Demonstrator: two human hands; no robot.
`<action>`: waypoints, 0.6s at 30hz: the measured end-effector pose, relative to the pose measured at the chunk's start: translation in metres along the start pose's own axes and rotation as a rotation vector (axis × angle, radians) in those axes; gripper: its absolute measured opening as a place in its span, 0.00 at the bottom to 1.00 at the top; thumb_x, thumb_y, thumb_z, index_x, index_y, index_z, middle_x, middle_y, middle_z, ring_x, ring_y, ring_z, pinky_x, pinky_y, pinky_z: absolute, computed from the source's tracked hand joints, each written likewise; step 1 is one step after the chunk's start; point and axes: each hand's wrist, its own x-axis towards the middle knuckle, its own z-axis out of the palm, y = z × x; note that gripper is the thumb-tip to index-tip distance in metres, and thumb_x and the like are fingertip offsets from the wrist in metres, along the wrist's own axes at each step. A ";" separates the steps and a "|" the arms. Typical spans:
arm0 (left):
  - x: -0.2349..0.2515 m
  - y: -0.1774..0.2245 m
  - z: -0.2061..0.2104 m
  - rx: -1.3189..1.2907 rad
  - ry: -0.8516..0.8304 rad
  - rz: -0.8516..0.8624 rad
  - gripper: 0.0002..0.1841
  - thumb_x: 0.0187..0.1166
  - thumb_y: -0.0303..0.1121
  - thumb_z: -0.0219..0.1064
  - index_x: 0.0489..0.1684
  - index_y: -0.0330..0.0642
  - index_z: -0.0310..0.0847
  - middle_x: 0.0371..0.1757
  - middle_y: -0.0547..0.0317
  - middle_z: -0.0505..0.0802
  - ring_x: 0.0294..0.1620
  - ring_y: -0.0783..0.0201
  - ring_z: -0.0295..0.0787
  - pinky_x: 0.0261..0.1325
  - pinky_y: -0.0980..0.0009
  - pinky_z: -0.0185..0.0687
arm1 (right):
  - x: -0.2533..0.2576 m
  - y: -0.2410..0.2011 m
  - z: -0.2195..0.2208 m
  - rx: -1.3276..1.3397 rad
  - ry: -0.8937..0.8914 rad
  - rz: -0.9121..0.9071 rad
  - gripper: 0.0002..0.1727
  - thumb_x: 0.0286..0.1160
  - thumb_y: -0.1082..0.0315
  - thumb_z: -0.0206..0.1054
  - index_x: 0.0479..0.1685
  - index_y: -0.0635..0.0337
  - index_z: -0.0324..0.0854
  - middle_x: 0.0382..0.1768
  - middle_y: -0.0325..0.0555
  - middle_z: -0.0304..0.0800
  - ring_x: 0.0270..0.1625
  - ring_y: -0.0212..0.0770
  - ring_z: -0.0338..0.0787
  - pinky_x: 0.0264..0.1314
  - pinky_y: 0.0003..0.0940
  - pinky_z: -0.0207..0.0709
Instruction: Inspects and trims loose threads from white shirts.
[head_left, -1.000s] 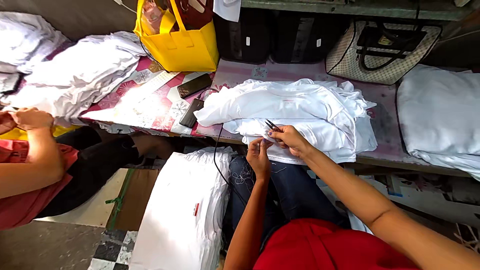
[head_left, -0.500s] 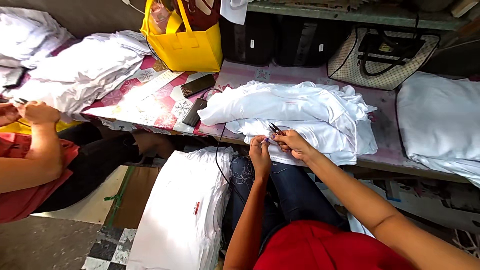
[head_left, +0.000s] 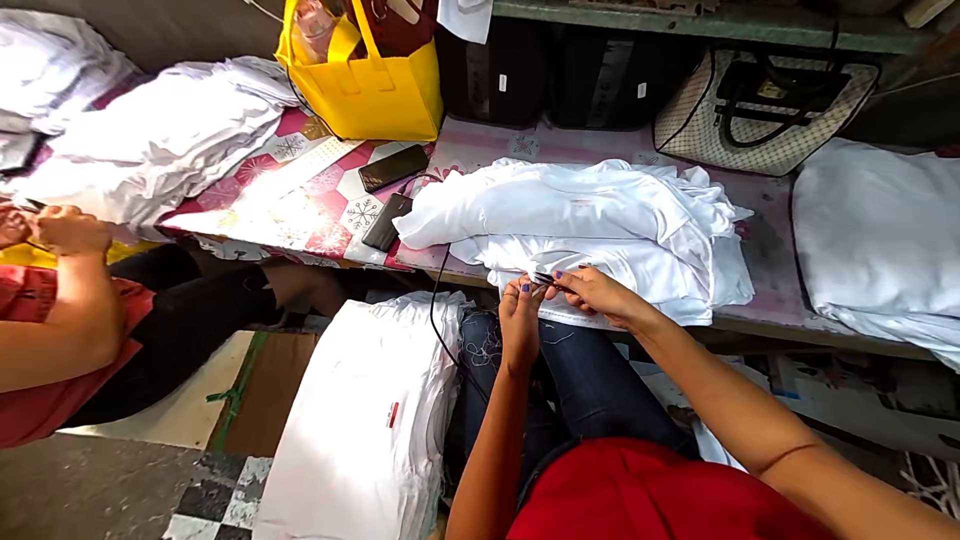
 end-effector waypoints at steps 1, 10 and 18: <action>0.000 0.000 0.000 -0.010 0.006 0.006 0.09 0.89 0.23 0.44 0.53 0.31 0.69 0.45 0.54 0.89 0.49 0.64 0.91 0.63 0.63 0.87 | 0.002 0.001 0.000 0.008 0.009 -0.010 0.24 0.96 0.56 0.47 0.42 0.60 0.85 0.15 0.25 0.63 0.15 0.22 0.60 0.19 0.18 0.55; 0.014 -0.012 0.012 -0.165 0.287 -0.090 0.09 0.83 0.16 0.58 0.56 0.29 0.71 0.40 0.53 0.89 0.39 0.63 0.90 0.52 0.65 0.90 | 0.043 0.023 0.014 -0.321 0.416 -0.346 0.10 0.78 0.65 0.72 0.44 0.66 0.89 0.31 0.49 0.89 0.34 0.40 0.86 0.45 0.44 0.80; -0.016 -0.040 -0.030 0.755 0.003 0.555 0.03 0.65 0.17 0.75 0.33 0.27 0.92 0.37 0.46 0.97 0.41 0.65 0.96 0.52 0.70 0.92 | 0.055 0.061 0.028 -0.541 0.434 -0.163 0.13 0.78 0.65 0.64 0.52 0.64 0.88 0.39 0.56 0.92 0.47 0.55 0.90 0.54 0.59 0.78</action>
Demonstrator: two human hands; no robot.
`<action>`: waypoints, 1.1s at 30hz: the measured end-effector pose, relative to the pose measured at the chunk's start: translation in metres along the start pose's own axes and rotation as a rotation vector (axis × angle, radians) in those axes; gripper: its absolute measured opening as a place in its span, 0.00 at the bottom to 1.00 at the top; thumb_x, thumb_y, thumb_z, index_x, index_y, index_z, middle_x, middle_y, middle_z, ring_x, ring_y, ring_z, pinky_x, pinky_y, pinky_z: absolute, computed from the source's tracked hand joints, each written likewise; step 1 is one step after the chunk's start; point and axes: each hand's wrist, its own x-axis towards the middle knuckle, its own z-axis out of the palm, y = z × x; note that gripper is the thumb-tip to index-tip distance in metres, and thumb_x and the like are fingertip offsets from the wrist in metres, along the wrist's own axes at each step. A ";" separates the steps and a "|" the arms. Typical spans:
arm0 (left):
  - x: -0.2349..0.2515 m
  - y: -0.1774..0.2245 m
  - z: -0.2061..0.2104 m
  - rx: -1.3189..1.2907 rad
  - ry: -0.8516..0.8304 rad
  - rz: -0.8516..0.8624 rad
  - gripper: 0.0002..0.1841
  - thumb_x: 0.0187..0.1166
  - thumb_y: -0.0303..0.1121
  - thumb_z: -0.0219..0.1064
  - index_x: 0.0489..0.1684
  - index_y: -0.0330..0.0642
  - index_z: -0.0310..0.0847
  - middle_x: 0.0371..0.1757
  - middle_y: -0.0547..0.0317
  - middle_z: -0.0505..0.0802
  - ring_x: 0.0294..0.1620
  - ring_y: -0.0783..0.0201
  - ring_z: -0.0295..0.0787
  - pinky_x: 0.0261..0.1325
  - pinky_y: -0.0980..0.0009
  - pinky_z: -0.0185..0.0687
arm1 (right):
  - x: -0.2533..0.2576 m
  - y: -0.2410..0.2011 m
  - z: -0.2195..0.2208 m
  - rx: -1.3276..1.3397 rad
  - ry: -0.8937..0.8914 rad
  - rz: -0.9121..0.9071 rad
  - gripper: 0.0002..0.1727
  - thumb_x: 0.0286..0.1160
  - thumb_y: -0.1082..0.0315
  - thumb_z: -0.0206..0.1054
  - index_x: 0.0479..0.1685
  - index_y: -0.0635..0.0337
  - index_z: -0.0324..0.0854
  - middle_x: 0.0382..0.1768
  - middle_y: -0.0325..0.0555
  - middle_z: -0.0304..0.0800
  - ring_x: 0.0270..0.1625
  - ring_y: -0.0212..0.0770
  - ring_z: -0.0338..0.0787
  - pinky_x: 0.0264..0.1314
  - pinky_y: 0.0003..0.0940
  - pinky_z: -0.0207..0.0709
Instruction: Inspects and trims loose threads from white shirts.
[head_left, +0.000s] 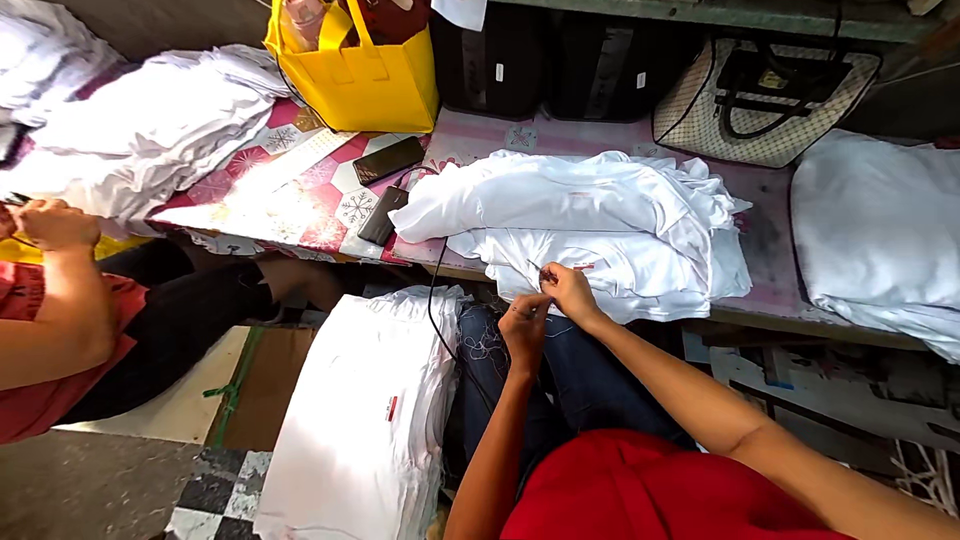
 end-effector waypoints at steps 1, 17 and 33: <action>-0.003 0.000 -0.008 -0.002 -0.049 -0.082 0.04 0.66 0.17 0.74 0.34 0.27 0.92 0.37 0.47 0.97 0.41 0.66 0.96 0.52 0.71 0.92 | -0.003 -0.001 -0.001 0.007 0.037 -0.002 0.13 0.79 0.66 0.64 0.52 0.64 0.88 0.40 0.56 0.92 0.47 0.55 0.91 0.55 0.58 0.79; 0.020 0.004 -0.009 0.246 -0.174 -0.196 0.08 0.77 0.25 0.69 0.39 0.28 0.92 0.37 0.43 0.96 0.33 0.59 0.94 0.45 0.63 0.91 | -0.005 -0.023 -0.022 0.029 -0.046 0.099 0.13 0.80 0.63 0.68 0.39 0.65 0.89 0.30 0.52 0.86 0.37 0.49 0.84 0.47 0.53 0.75; 0.013 0.028 -0.029 -0.176 -0.163 -0.496 0.06 0.79 0.25 0.67 0.38 0.29 0.86 0.23 0.59 0.92 0.21 0.70 0.90 0.30 0.73 0.90 | -0.015 -0.007 -0.032 0.932 -0.281 0.306 0.18 0.94 0.56 0.52 0.39 0.56 0.80 0.12 0.24 0.59 0.12 0.22 0.56 0.15 0.18 0.54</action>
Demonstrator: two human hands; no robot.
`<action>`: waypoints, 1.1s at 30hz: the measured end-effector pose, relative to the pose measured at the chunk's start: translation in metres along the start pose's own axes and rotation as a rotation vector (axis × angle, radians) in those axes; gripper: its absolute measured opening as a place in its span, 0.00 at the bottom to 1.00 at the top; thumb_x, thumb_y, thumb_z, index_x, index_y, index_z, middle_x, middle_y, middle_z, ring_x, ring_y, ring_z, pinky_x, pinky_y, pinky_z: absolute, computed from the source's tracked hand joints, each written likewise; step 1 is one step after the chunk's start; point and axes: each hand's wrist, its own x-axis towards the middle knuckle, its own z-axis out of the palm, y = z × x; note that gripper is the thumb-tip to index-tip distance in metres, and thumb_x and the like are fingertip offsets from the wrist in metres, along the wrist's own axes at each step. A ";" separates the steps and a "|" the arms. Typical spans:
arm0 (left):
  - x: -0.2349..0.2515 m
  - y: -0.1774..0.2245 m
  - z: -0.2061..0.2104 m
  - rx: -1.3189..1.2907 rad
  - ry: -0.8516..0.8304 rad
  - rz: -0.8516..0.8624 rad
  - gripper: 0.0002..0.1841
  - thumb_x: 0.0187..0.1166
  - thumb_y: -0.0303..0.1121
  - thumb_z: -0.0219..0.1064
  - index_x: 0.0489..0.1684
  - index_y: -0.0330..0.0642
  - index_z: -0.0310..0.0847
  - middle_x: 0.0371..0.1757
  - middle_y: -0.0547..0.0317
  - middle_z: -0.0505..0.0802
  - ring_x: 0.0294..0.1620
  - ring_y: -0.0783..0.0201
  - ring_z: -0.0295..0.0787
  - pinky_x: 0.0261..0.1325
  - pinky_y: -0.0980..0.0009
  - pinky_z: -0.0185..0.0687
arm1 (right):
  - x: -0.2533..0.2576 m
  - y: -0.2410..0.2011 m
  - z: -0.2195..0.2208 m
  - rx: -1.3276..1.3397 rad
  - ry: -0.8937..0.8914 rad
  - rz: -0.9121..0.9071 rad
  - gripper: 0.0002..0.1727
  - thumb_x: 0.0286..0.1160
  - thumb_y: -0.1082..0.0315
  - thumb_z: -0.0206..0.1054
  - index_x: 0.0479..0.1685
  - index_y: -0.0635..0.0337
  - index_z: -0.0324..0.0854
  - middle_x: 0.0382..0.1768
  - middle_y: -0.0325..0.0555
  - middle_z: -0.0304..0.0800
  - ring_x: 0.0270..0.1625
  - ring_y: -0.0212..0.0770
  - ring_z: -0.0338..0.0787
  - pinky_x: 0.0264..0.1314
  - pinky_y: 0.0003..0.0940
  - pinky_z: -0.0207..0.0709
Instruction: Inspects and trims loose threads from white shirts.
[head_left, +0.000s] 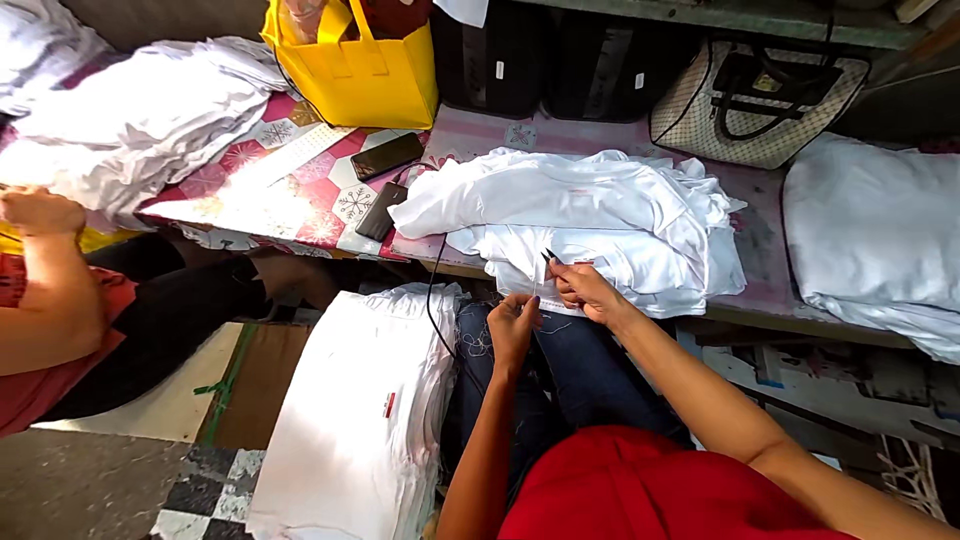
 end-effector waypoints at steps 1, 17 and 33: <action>-0.002 0.001 -0.002 -0.053 -0.001 -0.022 0.06 0.79 0.24 0.66 0.37 0.29 0.86 0.22 0.59 0.92 0.20 0.70 0.89 0.29 0.73 0.90 | -0.005 -0.005 -0.003 -0.058 -0.019 0.005 0.24 0.96 0.51 0.45 0.42 0.57 0.82 0.12 0.24 0.59 0.11 0.22 0.56 0.15 0.18 0.54; -0.004 0.003 -0.004 -0.194 0.038 -0.070 0.05 0.79 0.20 0.65 0.33 0.31 0.85 0.19 0.62 0.90 0.17 0.72 0.87 0.26 0.75 0.88 | -0.021 -0.029 0.007 -0.446 -0.108 0.201 0.25 0.97 0.53 0.46 0.36 0.57 0.82 0.11 0.25 0.60 0.10 0.22 0.55 0.14 0.19 0.50; -0.004 0.003 -0.004 -0.180 0.042 -0.057 0.04 0.78 0.20 0.65 0.35 0.30 0.85 0.21 0.62 0.90 0.18 0.72 0.87 0.27 0.74 0.88 | -0.011 -0.024 0.010 -0.463 -0.094 0.166 0.24 0.96 0.56 0.47 0.36 0.59 0.83 0.11 0.25 0.61 0.11 0.22 0.56 0.16 0.19 0.51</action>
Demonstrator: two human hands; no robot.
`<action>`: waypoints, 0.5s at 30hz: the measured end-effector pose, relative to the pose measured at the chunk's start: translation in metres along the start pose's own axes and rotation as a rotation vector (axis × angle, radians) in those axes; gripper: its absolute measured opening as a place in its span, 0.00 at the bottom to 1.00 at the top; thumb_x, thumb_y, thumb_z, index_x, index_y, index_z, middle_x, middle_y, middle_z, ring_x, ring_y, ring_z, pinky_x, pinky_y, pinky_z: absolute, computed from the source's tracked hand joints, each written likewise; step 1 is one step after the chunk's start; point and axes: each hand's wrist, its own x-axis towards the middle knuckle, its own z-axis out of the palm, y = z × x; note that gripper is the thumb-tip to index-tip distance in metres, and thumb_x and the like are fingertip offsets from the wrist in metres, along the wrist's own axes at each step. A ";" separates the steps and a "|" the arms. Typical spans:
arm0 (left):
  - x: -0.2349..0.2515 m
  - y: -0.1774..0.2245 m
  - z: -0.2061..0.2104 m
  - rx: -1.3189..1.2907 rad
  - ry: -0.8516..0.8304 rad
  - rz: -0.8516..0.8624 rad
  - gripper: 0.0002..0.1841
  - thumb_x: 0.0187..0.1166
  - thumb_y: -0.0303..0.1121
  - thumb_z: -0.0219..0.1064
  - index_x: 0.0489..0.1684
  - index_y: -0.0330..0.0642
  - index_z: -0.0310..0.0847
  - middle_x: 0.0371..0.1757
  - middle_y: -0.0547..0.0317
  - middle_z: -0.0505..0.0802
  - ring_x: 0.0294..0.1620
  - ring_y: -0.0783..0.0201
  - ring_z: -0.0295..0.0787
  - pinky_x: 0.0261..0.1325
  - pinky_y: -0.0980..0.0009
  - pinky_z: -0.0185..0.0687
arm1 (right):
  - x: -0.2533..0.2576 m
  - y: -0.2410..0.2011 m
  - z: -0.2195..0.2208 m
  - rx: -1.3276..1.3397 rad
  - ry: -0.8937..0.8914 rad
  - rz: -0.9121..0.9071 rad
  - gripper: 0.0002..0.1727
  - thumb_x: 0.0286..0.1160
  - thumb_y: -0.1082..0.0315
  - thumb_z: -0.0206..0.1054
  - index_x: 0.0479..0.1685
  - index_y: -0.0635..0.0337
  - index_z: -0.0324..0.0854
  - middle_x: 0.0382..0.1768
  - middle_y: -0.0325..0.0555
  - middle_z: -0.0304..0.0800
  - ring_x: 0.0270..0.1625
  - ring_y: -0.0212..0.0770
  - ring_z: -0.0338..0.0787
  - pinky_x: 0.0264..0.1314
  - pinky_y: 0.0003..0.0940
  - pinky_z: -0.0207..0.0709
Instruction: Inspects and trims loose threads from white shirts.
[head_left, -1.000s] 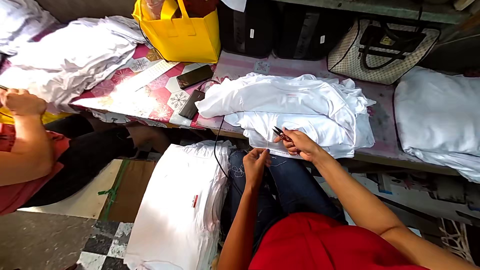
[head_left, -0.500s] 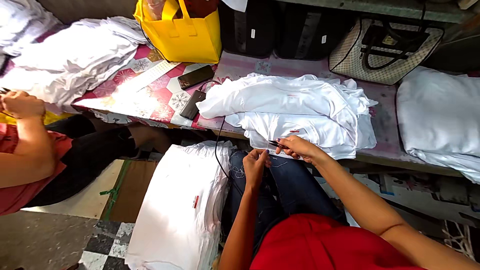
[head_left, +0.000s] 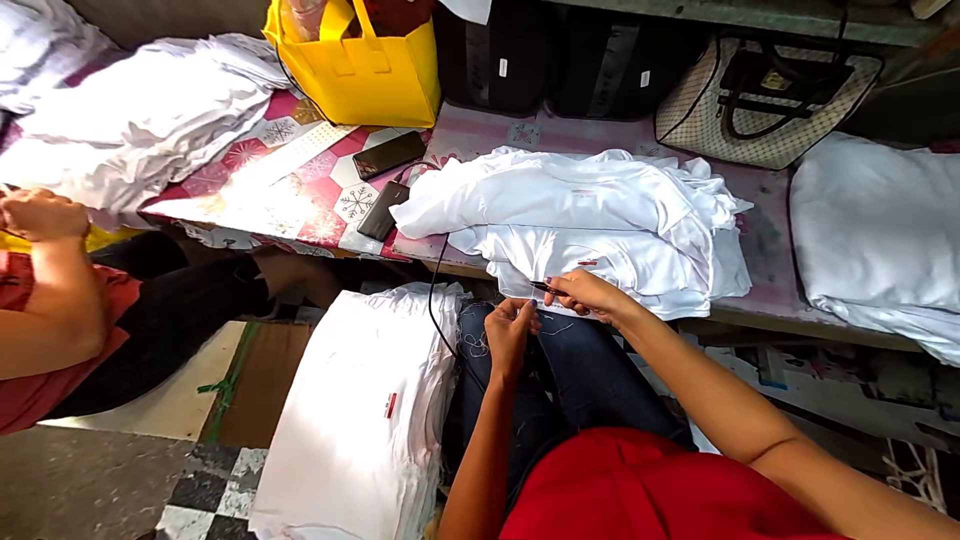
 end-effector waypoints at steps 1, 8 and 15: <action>0.000 0.000 0.000 -0.004 0.003 -0.001 0.04 0.78 0.20 0.65 0.36 0.30 0.85 0.21 0.62 0.90 0.18 0.72 0.87 0.27 0.74 0.88 | 0.002 0.001 0.001 -0.015 0.008 -0.009 0.24 0.96 0.57 0.48 0.36 0.60 0.83 0.11 0.25 0.61 0.11 0.22 0.56 0.16 0.19 0.51; 0.009 0.003 -0.027 0.579 -0.465 -0.238 0.15 0.83 0.36 0.68 0.48 0.27 0.88 0.40 0.46 0.95 0.41 0.60 0.93 0.57 0.58 0.86 | -0.019 0.000 -0.018 -0.069 0.089 -0.093 0.23 0.96 0.58 0.49 0.38 0.62 0.85 0.13 0.27 0.62 0.14 0.23 0.58 0.19 0.20 0.53; 0.036 0.007 0.030 0.039 -0.120 -0.366 0.13 0.89 0.33 0.62 0.46 0.26 0.79 0.29 0.54 0.88 0.23 0.66 0.89 0.32 0.70 0.90 | -0.039 -0.009 -0.030 0.020 0.169 -0.162 0.25 0.97 0.56 0.47 0.37 0.60 0.84 0.13 0.26 0.62 0.14 0.22 0.58 0.19 0.18 0.53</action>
